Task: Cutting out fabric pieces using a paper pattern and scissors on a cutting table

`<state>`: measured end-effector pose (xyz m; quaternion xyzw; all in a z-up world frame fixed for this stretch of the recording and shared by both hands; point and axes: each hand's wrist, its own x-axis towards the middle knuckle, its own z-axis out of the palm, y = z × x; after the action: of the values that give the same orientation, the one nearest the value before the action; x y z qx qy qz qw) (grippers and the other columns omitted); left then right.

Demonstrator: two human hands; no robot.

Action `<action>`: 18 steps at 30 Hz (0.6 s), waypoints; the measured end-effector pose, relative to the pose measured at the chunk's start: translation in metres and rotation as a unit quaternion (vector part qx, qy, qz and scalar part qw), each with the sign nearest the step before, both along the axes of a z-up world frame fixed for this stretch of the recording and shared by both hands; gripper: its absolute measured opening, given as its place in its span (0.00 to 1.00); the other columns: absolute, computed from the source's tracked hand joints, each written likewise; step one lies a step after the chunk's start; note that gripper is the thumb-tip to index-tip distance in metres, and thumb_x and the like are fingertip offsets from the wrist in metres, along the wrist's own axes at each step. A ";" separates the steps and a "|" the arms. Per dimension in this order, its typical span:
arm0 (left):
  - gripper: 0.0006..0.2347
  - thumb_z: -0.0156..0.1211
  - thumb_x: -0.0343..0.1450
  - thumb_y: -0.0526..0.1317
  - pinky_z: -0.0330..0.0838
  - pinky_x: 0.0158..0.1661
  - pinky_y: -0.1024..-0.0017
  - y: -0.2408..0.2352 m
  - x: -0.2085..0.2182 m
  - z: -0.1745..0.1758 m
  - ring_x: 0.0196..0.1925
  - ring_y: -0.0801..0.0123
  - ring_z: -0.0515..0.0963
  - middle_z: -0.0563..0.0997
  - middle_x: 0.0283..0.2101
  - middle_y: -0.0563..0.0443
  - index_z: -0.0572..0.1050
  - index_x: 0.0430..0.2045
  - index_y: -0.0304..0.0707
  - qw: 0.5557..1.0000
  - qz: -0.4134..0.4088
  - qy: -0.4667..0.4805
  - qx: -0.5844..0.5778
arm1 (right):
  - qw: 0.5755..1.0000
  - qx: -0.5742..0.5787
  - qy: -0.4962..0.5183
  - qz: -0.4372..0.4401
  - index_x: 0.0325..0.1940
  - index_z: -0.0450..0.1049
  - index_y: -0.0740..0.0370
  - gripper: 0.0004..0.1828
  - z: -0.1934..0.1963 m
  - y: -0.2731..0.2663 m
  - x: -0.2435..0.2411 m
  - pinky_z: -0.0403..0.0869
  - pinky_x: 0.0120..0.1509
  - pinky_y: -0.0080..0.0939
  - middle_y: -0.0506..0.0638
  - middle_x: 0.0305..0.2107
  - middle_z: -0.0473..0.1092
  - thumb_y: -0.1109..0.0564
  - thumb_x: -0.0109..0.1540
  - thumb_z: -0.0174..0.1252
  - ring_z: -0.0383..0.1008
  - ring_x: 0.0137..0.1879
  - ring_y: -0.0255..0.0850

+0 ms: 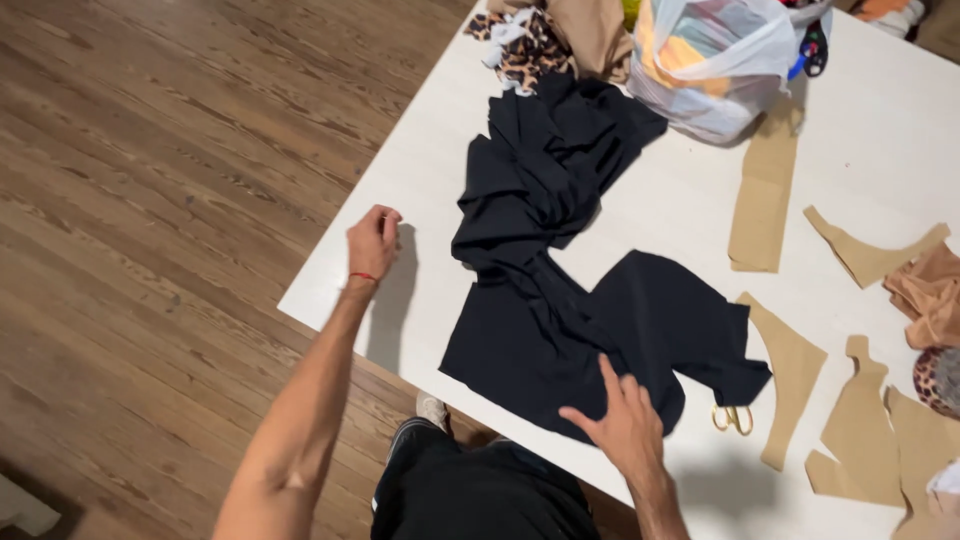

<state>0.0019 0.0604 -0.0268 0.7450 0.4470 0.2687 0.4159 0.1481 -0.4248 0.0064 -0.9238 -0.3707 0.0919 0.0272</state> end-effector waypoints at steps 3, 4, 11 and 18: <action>0.07 0.55 0.79 0.40 0.72 0.48 0.57 -0.016 -0.015 0.013 0.42 0.55 0.80 0.82 0.43 0.44 0.78 0.42 0.38 0.984 -0.107 0.031 0.136 | 0.995 0.036 -0.019 0.089 0.76 0.69 0.38 0.54 0.005 0.009 0.006 0.70 0.50 0.54 0.44 0.41 0.67 0.14 0.52 0.61 0.68 0.45 0.46; 0.07 0.55 0.79 0.40 0.72 0.48 0.57 -0.041 -0.021 0.023 0.42 0.55 0.80 0.82 0.43 0.44 0.78 0.42 0.38 0.985 -0.104 0.031 0.137 | 0.995 0.037 -0.020 0.092 0.76 0.69 0.38 0.54 0.005 0.006 0.012 0.70 0.50 0.54 0.44 0.41 0.67 0.14 0.52 0.61 0.68 0.45 0.46; 0.29 0.51 0.77 0.63 0.62 0.66 0.49 -0.148 -0.099 0.022 0.71 0.53 0.70 0.70 0.70 0.41 0.71 0.65 0.41 0.805 -0.506 0.081 0.300 | 0.976 0.181 0.030 0.115 0.60 0.78 0.52 0.36 0.013 -0.046 0.023 0.70 0.71 0.50 0.48 0.57 0.73 0.37 0.53 0.77 0.74 0.64 0.46; 0.25 0.48 0.79 0.63 0.65 0.66 0.53 -0.141 -0.151 0.012 0.70 0.59 0.74 0.76 0.69 0.48 0.72 0.62 0.47 0.766 -0.439 0.218 0.416 | 0.959 0.248 0.011 0.137 0.64 0.73 0.63 0.43 0.000 -0.085 -0.007 0.71 0.74 0.58 0.57 0.65 0.70 0.40 0.52 0.80 0.69 0.75 0.58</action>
<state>-0.1486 -0.0806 -0.0148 0.9985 -0.0052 0.0464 0.0293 0.1408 -0.5096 0.0066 -0.8272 -0.5049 0.0106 0.2463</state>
